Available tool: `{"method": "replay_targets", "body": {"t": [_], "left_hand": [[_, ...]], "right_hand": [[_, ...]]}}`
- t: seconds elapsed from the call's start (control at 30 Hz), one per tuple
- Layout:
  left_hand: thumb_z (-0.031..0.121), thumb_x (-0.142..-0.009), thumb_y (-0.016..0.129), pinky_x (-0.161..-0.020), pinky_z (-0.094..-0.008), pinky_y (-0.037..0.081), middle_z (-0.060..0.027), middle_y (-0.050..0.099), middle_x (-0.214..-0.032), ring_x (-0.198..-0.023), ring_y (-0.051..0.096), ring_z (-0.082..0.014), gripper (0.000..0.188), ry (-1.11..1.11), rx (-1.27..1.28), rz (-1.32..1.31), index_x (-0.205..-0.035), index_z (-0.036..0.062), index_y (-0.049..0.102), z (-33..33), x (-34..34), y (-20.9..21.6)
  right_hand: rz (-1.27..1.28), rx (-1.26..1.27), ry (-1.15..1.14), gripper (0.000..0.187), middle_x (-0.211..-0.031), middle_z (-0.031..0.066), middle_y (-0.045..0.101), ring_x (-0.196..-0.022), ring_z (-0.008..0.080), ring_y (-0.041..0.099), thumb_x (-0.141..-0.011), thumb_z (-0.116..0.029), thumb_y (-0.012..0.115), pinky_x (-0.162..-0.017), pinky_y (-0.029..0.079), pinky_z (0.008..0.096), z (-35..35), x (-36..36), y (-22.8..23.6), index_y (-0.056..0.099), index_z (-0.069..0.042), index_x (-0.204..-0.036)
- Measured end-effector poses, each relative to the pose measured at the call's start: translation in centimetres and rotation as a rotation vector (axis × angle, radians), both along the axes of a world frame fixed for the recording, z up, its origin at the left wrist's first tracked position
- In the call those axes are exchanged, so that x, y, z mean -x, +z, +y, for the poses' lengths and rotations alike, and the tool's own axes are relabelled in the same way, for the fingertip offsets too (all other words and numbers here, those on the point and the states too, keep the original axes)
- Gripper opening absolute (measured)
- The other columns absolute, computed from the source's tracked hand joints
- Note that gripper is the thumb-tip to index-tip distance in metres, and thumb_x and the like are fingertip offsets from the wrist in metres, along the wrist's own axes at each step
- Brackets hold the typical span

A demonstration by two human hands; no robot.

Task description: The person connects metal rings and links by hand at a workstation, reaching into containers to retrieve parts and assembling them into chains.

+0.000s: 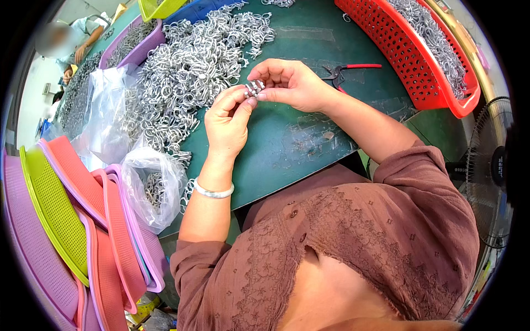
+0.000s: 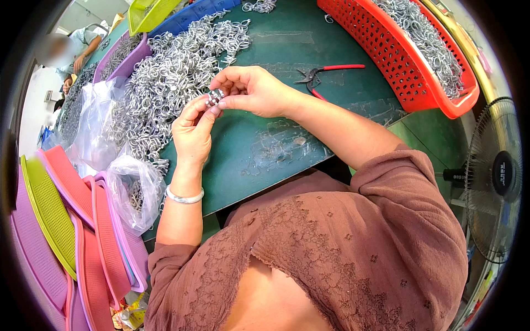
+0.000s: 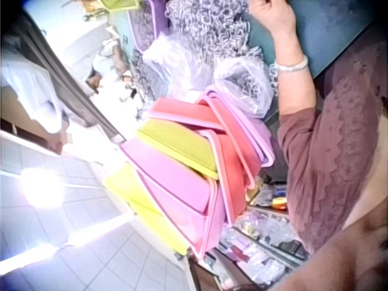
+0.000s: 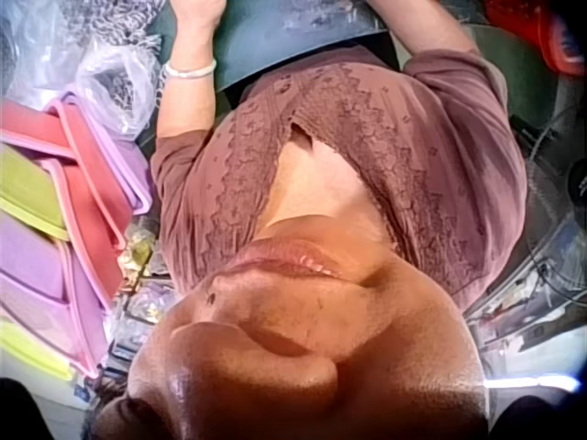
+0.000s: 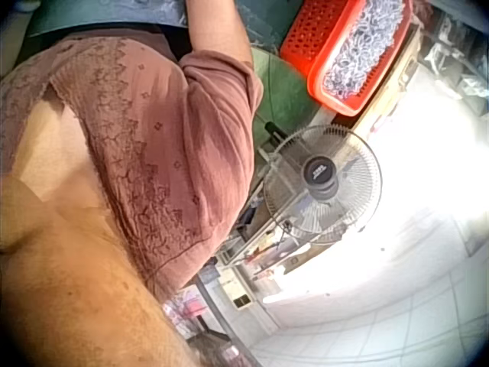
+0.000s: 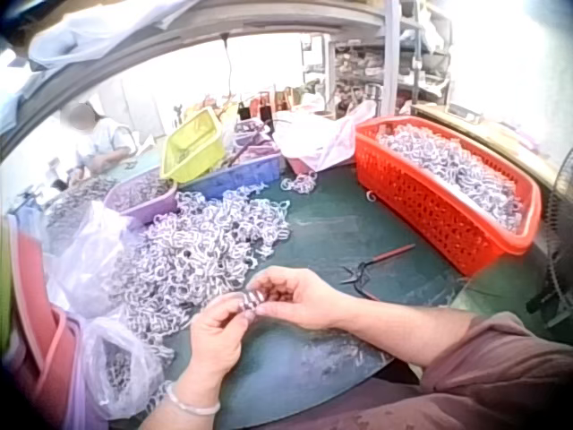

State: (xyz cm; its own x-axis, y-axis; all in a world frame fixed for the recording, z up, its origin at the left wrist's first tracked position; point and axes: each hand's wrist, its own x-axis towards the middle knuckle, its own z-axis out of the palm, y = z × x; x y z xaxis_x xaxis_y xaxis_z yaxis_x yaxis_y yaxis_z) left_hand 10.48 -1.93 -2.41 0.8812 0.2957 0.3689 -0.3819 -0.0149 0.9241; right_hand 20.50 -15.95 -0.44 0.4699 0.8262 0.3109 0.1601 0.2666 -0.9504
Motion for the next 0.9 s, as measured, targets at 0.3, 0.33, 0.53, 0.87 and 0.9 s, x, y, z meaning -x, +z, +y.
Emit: {"method": "replay_targets", "body": {"t": [0.3, 0.33, 0.53, 0.87, 0.9], "left_hand": [[-0.007, -0.075, 0.057, -0.064, -0.019, 0.043, -0.0068, 0.056, -0.093, -0.076, 0.052, -0.0082, 0.015, 0.02, -0.052, -0.037, -0.088, -0.0021, 0.062, 0.1, 0.0, -0.2], [-0.007, -0.075, 0.057, -0.064, -0.019, 0.043, -0.0068, 0.056, -0.094, -0.076, 0.052, -0.0082, 0.015, 0.022, -0.059, -0.042, -0.088, -0.0021, 0.062, 0.1, 0.0, -0.2], [-0.007, -0.075, 0.057, -0.064, -0.0195, 0.043, -0.0066, 0.056, -0.093, -0.077, 0.053, -0.0088, 0.014, 0.034, -0.073, -0.037, -0.088, -0.0025, 0.06, 0.1, 0.3, -0.2], [-0.006, -0.077, 0.055, -0.072, -0.0273, 0.047, -0.0099, 0.052, -0.093, -0.08, 0.054, -0.0152, 0.032, -0.005, 0.111, 0.062, -0.1, 0.0058, 0.036, 0.8, 0.8, 0.3], [-0.006, -0.077, 0.054, -0.071, -0.0269, 0.048, -0.0103, 0.053, -0.092, -0.078, 0.056, -0.0156, 0.028, -0.006, 0.127, 0.047, -0.098, 0.0045, 0.039, 0.4, 0.3, 0.3]], "right_hand": [[-0.048, 0.012, -0.002, 0.028, -0.093, 0.0052, 0.057, -0.087, 0.0101, 0.054, -0.078, 0.004, 0.056, -0.077, 0.044, 0.0247, 0.0, 0.1, 0.1, 0.051, 0.001, -0.106], [-0.057, 0.0, -0.003, 0.028, -0.092, 0.0049, 0.057, -0.086, 0.0098, 0.054, -0.078, 0.004, 0.056, -0.076, 0.044, 0.0244, 0.0, 0.2, 0.1, 0.051, 0.001, -0.105], [-0.369, 0.011, -0.128, 0.025, -0.086, 0.0031, 0.056, -0.075, 0.0084, 0.052, -0.075, 0.0, 0.061, -0.066, 0.043, 0.0227, -0.1, 0.5, 0.4, 0.055, -0.002, -0.099], [-0.488, -0.023, -0.214, 0.028, -0.076, 0.0049, 0.053, -0.065, 0.0112, 0.052, -0.068, -0.005, 0.066, -0.057, 0.043, 0.0249, 0.5, 0.6, 2.6, 0.055, -0.002, -0.093], [-0.562, -0.017, -0.268, 0.027, -0.075, 0.0057, 0.053, -0.065, 0.0132, 0.052, -0.068, -0.005, 0.065, -0.057, 0.044, 0.0264, -0.2, 0.3, 3.9, 0.054, -0.002, -0.092]]}}
